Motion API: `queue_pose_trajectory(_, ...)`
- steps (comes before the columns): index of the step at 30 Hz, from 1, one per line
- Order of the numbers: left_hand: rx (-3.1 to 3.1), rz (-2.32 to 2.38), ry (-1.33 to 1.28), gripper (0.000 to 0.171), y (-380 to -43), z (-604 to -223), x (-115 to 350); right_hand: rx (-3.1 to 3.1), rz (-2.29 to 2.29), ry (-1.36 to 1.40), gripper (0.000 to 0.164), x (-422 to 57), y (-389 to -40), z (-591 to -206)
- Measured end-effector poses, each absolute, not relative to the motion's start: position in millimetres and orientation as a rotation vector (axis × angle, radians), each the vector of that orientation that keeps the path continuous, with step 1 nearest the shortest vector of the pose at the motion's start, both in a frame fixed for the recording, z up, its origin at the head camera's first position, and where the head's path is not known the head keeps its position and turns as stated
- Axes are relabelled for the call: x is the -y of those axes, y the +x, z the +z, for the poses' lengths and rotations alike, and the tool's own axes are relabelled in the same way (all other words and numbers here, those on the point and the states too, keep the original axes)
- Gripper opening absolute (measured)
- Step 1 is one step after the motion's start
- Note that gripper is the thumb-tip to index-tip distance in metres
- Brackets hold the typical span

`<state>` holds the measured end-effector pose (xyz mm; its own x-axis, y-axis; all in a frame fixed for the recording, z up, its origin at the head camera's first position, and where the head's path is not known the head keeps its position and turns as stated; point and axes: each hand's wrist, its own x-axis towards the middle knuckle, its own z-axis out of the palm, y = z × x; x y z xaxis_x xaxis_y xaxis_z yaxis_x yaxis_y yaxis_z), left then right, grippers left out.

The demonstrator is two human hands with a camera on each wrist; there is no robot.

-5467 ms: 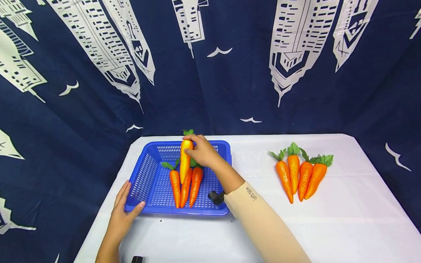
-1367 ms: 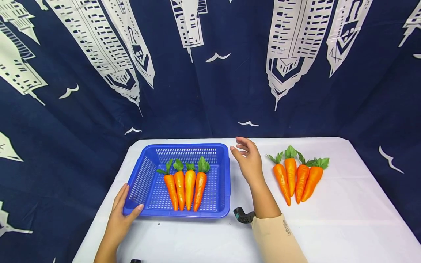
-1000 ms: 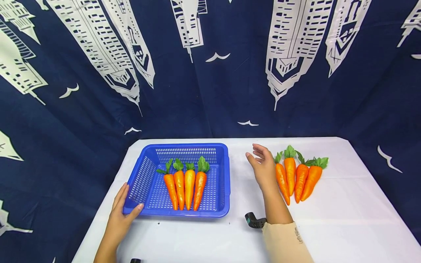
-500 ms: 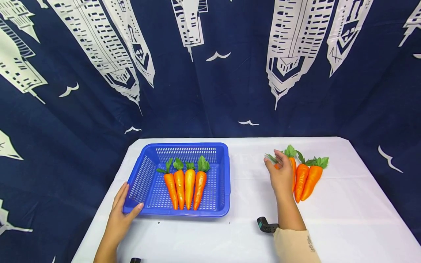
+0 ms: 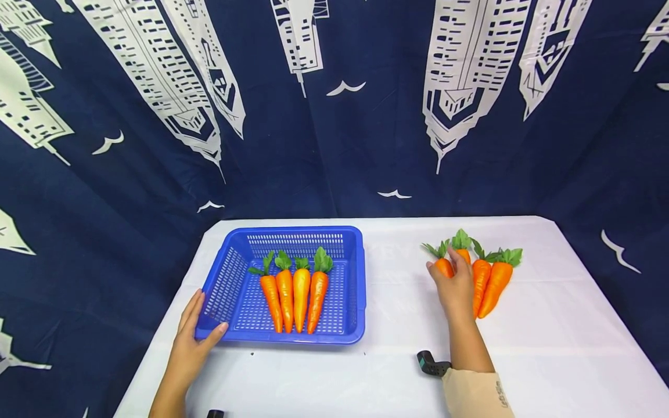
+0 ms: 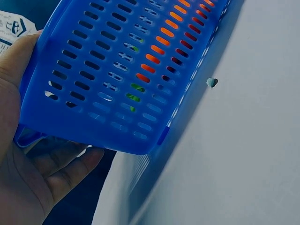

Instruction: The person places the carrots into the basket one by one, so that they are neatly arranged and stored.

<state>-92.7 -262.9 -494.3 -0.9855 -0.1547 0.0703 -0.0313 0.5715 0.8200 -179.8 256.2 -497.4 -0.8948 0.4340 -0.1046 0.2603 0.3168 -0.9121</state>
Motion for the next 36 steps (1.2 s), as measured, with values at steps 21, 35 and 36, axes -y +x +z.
queue_pose_trajectory(21,2.654,-1.384,0.157,0.092,-93.1,-496.4,264.5,2.755,1.454,-0.621,0.08,-251.6,-174.6,-504.6)
queue_pose_trajectory(35,2.648,-1.389,0.155,0.09,-92.9,-496.9,264.3,2.752,1.497,-0.562,0.074,-252.6,-176.5,-515.3)
queue_pose_trajectory(36,2.646,-1.388,0.153,0.09,-93.1,-497.3,264.2,2.75,1.502,-0.563,0.074,-253.2,-176.4,-515.1)
